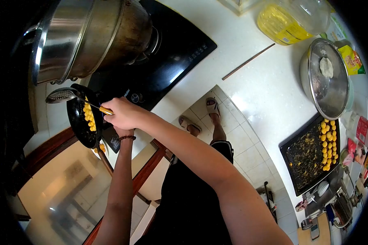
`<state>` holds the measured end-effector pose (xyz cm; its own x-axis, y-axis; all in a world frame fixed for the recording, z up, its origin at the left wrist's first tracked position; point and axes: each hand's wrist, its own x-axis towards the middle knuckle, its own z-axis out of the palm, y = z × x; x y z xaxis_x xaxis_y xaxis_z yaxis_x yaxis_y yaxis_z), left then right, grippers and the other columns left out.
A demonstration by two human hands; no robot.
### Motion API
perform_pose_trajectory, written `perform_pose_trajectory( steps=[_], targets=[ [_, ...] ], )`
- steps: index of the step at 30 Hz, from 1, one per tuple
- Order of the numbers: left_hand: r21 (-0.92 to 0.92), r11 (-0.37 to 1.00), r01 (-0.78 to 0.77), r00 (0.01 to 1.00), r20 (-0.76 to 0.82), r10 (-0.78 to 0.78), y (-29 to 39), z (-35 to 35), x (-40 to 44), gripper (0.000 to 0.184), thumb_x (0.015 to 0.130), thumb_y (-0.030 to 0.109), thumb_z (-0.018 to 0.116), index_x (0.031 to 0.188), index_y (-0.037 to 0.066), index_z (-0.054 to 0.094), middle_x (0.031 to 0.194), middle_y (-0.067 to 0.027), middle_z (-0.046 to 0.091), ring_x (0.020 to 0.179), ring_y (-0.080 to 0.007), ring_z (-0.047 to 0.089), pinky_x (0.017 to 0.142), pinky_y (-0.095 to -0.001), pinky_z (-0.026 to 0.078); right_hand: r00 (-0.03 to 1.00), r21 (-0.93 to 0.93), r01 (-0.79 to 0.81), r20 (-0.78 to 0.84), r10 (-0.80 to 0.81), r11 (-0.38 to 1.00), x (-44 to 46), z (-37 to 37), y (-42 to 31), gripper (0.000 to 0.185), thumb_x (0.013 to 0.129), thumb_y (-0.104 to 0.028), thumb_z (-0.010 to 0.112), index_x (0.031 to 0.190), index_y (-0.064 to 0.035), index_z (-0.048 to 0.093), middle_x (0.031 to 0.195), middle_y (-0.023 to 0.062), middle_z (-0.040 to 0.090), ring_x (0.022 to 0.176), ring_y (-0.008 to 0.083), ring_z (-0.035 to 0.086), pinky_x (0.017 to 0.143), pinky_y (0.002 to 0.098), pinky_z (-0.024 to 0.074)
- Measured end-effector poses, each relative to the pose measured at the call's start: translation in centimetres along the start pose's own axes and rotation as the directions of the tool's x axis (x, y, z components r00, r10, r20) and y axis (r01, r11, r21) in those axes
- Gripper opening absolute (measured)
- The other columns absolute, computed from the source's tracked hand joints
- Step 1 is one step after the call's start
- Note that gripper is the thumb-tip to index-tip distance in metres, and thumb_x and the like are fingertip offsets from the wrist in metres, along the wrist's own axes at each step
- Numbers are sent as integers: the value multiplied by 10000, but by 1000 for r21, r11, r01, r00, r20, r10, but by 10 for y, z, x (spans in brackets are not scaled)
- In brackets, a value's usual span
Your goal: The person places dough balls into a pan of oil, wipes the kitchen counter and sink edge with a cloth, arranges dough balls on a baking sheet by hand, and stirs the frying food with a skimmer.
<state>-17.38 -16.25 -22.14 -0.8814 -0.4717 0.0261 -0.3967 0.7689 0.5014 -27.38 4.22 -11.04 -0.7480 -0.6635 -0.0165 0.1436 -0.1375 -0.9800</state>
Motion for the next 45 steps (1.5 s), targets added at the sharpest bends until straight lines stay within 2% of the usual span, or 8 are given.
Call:
perform_pose_trajectory(
  steps=[22,24,29,31,34,37,40,45],
  targets=[
    [128,992,14,1000,10,-15,4,2,-6,363,930,272,689,1209,42,659,1126,-197,719,1063,-377,696,859,-458,548,999,19,-46,-12,46,999,-7,-3,9,460,941,-170,680,1353,24,616,1135,275,713,1043,400,710,924,401,548],
    [133,991,16,1000,16,-18,3,2,-4,364,928,270,690,1209,42,659,1126,-199,717,1066,-380,693,861,-459,546,994,4,37,-103,-36,999,-5,5,21,426,944,-173,675,1322,20,634,1102,271,720,1020,404,711,896,403,550],
    [142,989,45,998,38,-51,-1,-5,-4,366,924,268,692,1208,40,658,1126,-202,711,1073,-387,687,866,-460,543,1000,22,19,-23,-18,1000,-9,-1,5,368,921,-163,690,1237,23,659,1042,273,712,984,422,700,858,428,549],
    [3,989,-151,988,-38,151,12,-11,-18,364,914,244,690,1205,29,651,1120,-217,677,1079,-405,658,881,-463,527,997,-7,72,-36,-72,997,-7,5,4,435,896,-164,715,1288,14,648,1080,288,701,1024,438,694,874,446,553],
    [-18,997,-80,996,-49,79,49,-38,-47,394,867,177,752,1200,-4,643,1081,-186,645,964,-336,654,798,-402,537,987,3,135,-91,-134,991,-13,11,-13,364,908,-171,711,1201,34,646,979,279,698,881,399,704,783,426,544],
    [-170,983,75,996,59,-66,56,-58,-73,419,896,211,785,1245,15,660,1099,-116,694,904,-201,662,700,-294,529,996,14,83,-23,-83,996,-19,12,-42,253,929,-153,688,1068,33,590,759,191,598,654,272,501,647,381,471],
    [-345,917,199,979,119,-168,73,-95,-92,392,935,236,763,1256,36,662,1056,-77,723,715,-113,616,653,-268,511,998,53,-46,37,44,998,-18,24,-44,410,1001,-140,656,1379,-2,574,715,-15,548,535,65,432,480,262,376],
    [-456,861,223,974,69,-216,70,-141,-107,354,942,228,752,1236,50,670,978,-31,740,629,-68,543,611,-241,472,970,82,-230,97,222,970,-18,32,-68,402,1014,-141,629,1406,-67,578,652,-40,465,462,47,374,416,252,299]
  ],
)
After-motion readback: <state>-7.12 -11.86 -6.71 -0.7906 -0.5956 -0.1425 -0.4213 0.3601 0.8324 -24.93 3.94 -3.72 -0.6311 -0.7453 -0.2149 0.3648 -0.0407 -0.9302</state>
